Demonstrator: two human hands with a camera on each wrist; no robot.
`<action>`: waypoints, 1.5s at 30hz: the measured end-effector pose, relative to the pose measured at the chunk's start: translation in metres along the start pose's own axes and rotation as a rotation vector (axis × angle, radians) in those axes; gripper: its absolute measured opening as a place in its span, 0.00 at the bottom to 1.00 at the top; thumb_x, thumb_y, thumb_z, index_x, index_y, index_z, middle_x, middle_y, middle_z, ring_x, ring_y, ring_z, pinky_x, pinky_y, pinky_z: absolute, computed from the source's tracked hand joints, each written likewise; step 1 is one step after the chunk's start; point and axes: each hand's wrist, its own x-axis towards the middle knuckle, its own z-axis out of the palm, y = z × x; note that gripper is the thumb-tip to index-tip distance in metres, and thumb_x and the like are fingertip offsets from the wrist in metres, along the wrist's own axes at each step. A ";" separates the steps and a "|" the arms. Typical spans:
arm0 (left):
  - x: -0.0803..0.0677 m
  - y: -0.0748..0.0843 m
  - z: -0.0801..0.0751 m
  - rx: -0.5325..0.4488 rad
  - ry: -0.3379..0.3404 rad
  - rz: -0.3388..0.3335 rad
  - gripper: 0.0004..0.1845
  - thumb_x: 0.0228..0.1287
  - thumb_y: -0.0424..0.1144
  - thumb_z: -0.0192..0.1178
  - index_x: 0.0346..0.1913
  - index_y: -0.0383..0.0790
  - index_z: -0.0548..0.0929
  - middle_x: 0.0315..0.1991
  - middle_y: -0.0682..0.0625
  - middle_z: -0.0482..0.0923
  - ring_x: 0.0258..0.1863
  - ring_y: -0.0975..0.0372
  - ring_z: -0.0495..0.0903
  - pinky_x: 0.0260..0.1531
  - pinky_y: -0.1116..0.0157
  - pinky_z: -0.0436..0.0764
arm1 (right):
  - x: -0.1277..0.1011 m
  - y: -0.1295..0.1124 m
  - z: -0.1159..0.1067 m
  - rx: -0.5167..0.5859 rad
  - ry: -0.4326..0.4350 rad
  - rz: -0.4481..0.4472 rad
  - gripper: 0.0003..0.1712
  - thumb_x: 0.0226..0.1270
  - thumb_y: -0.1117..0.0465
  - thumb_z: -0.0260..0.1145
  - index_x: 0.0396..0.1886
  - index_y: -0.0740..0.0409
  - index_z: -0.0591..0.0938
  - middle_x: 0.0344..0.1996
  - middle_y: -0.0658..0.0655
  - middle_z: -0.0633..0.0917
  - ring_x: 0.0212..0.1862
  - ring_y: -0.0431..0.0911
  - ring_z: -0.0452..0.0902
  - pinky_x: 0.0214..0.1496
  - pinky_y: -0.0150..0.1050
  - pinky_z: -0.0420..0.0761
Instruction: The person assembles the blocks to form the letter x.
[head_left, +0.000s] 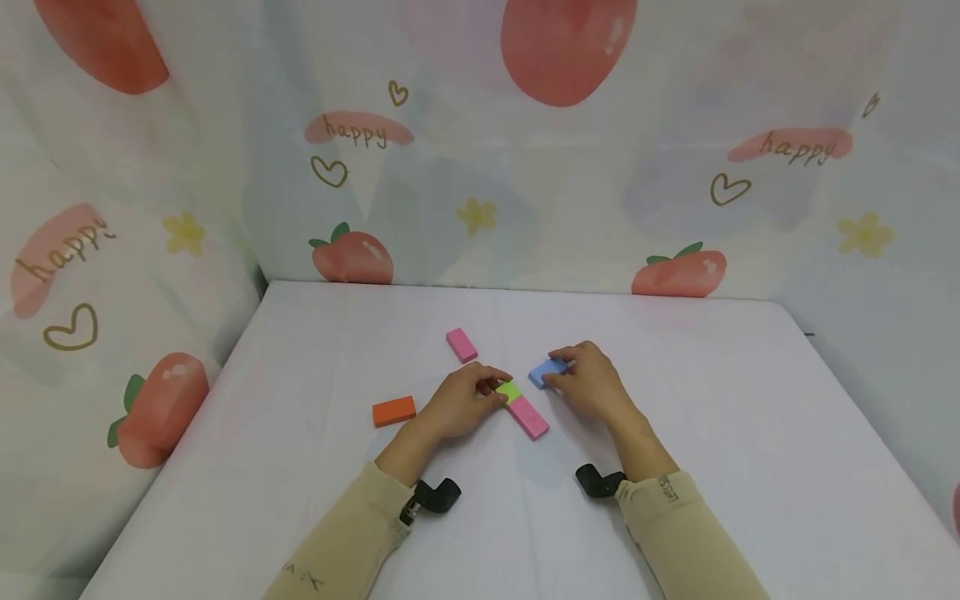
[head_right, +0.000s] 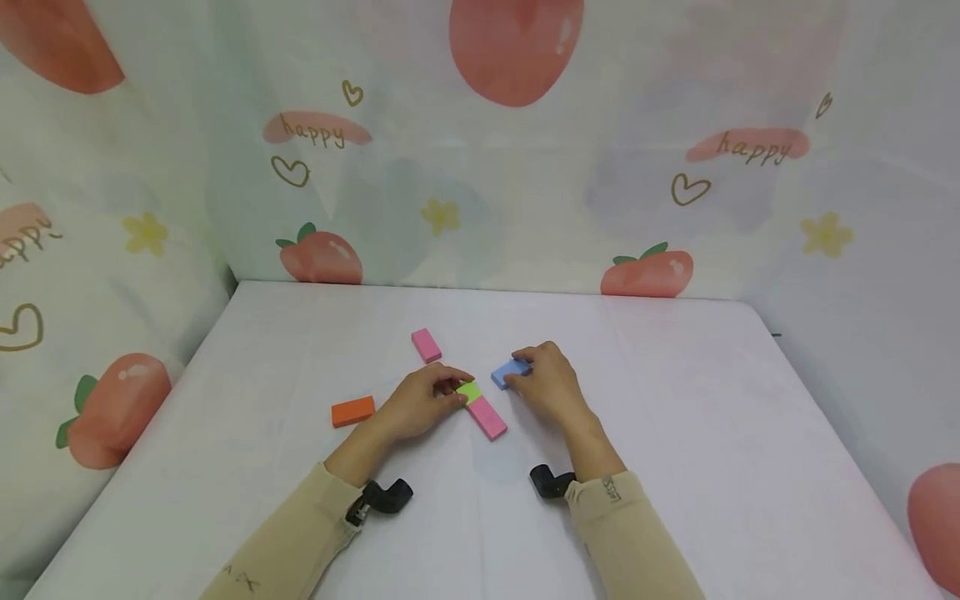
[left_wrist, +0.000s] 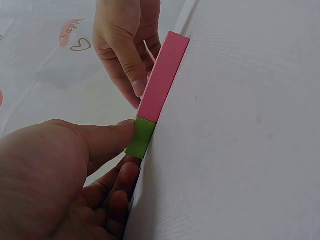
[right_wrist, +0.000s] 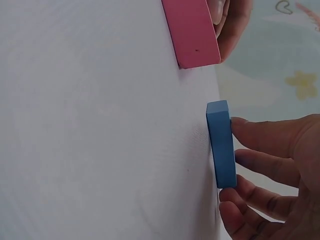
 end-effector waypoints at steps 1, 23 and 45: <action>0.000 0.000 0.000 0.001 0.001 0.001 0.16 0.66 0.46 0.62 0.56 0.57 0.81 0.40 0.60 0.76 0.41 0.66 0.74 0.44 0.67 0.74 | 0.000 -0.001 0.000 0.001 0.000 0.000 0.25 0.62 0.53 0.68 0.58 0.55 0.80 0.52 0.62 0.75 0.49 0.53 0.75 0.50 0.47 0.76; 0.002 -0.001 0.000 0.002 -0.009 0.011 0.16 0.66 0.47 0.61 0.56 0.55 0.81 0.40 0.59 0.76 0.42 0.65 0.74 0.44 0.66 0.74 | -0.002 -0.009 0.002 0.013 -0.019 -0.027 0.25 0.61 0.52 0.70 0.57 0.55 0.81 0.51 0.61 0.76 0.48 0.52 0.75 0.49 0.46 0.76; 0.003 -0.001 -0.001 0.013 -0.012 0.017 0.16 0.66 0.46 0.61 0.57 0.55 0.81 0.39 0.60 0.76 0.41 0.66 0.75 0.44 0.66 0.74 | -0.001 -0.011 0.006 0.008 -0.014 -0.036 0.26 0.60 0.52 0.70 0.57 0.55 0.82 0.49 0.60 0.76 0.48 0.52 0.75 0.47 0.44 0.75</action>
